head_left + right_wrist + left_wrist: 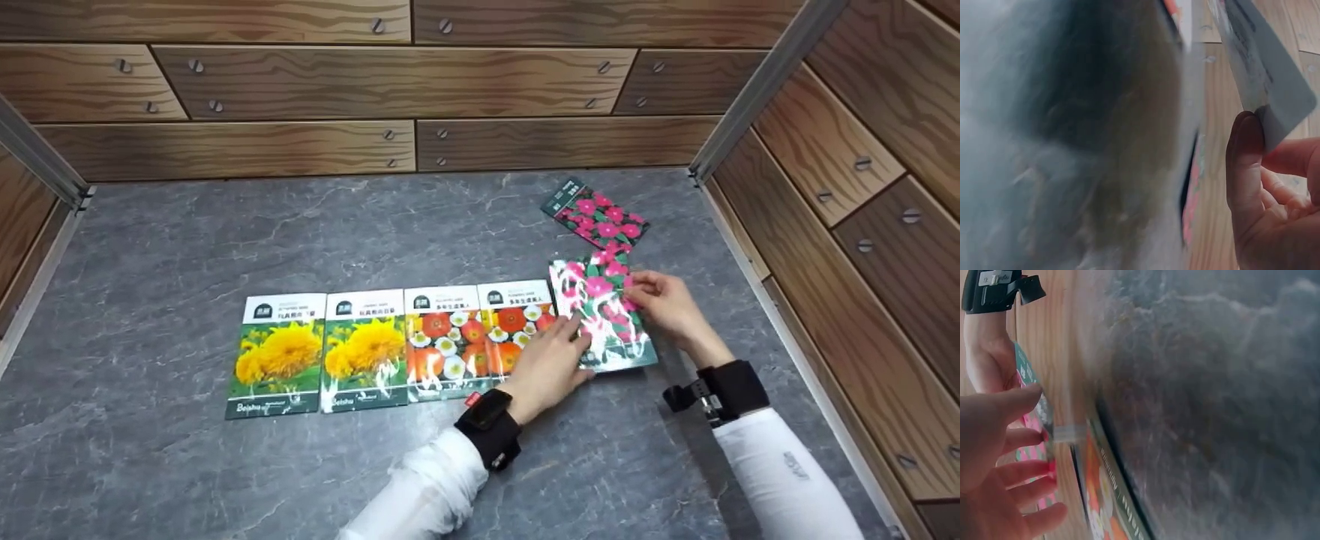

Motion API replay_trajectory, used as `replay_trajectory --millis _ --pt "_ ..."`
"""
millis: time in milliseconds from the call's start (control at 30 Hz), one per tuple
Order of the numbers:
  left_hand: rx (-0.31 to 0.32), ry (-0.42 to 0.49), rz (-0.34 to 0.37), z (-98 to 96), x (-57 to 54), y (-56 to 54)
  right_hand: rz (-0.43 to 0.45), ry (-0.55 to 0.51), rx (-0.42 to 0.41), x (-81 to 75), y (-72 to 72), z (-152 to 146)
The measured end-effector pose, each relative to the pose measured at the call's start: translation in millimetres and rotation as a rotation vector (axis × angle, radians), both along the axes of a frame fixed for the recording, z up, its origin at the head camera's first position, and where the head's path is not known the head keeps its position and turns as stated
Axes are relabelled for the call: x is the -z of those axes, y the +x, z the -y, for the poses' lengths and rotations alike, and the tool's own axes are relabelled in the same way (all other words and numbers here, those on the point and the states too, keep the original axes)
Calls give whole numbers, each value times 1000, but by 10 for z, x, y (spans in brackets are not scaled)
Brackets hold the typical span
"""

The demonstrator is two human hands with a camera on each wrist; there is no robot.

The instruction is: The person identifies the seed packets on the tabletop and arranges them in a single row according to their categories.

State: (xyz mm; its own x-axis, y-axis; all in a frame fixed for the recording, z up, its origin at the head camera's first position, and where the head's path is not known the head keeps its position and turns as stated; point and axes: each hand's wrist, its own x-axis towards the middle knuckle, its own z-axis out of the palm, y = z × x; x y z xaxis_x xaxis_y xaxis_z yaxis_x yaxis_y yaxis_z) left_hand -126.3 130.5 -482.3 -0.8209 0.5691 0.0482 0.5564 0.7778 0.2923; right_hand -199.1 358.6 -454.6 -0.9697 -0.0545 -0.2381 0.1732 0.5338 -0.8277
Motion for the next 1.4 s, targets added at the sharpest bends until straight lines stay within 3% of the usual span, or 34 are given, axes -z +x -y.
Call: replay_trajectory --millis 167,433,700,933,1400 --pt "20 -73 -13 -83 40 0 21 26 -7 105 -25 -56" --pt "32 -74 -66 -101 98 -1 -22 99 -30 204 -21 -48" --pt "35 -90 1 -93 119 -27 -152 367 -102 263 27 26" --pt "49 -108 26 -78 94 -6 -207 439 -114 288 57 69" --pt "67 -109 -63 -60 106 25 -261 551 -140 312 157 119"
